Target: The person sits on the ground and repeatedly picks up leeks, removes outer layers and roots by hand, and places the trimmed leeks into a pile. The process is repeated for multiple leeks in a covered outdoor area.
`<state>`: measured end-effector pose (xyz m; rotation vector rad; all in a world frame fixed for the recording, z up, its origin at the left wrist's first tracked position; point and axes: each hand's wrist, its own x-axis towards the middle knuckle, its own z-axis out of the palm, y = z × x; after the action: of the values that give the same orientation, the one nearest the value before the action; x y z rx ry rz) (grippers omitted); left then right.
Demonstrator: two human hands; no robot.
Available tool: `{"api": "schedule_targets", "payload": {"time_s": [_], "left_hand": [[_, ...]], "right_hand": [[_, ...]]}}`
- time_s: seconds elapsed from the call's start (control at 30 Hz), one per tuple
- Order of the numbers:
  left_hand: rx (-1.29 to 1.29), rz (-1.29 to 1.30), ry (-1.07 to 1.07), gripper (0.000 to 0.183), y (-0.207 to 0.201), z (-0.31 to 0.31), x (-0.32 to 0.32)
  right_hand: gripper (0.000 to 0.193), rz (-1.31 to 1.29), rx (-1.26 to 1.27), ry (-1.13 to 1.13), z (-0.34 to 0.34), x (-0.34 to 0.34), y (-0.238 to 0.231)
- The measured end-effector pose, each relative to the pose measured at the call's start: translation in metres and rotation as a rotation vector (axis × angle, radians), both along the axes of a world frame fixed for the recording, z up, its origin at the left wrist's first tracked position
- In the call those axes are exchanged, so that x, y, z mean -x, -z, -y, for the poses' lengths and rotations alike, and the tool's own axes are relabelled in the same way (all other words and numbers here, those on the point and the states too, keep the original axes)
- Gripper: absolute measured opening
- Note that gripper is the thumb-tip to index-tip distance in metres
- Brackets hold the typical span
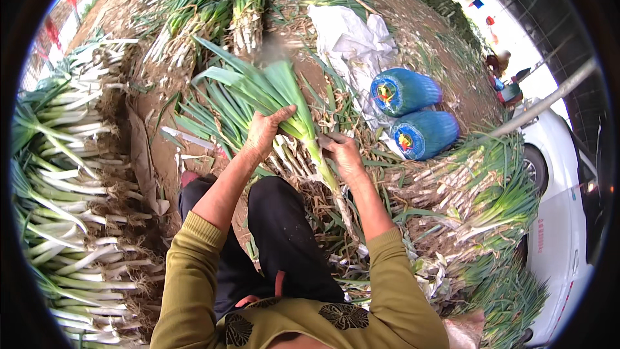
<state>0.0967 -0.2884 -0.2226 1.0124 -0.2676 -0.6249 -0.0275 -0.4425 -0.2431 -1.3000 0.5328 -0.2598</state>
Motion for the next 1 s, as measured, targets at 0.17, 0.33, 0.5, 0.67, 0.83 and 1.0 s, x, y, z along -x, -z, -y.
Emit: {"api": "schedule_targets", "payload": {"time_s": [0.17,0.33,0.5,0.67,0.83,1.0], "left_hand": [[-0.058,0.064,-0.063,0.027,-0.008,-0.006,0.001],[-0.199,0.18,-0.032,0.028,0.01,0.01,0.017],[-0.256,0.106,-0.173,0.028,0.018,0.022,0.017],[-0.337,0.217,-0.235,0.025,0.019,0.025,0.022],[-0.286,0.311,-0.139,0.023,0.01,0.02,0.026],[-0.243,0.207,-0.022,0.03,0.0,0.017,0.035]], "right_hand": [[0.02,-0.624,0.998,-0.192,0.03,0.068,0.026],[0.023,-0.197,1.297,-0.03,0.033,0.059,0.025],[0.02,-0.038,1.319,0.1,-0.03,0.009,0.003],[0.015,0.06,1.283,0.171,-0.036,0.009,0.003],[0.011,0.041,1.438,0.234,-0.021,0.028,0.023],[0.01,-0.318,1.395,0.116,0.014,0.08,0.045]]}}
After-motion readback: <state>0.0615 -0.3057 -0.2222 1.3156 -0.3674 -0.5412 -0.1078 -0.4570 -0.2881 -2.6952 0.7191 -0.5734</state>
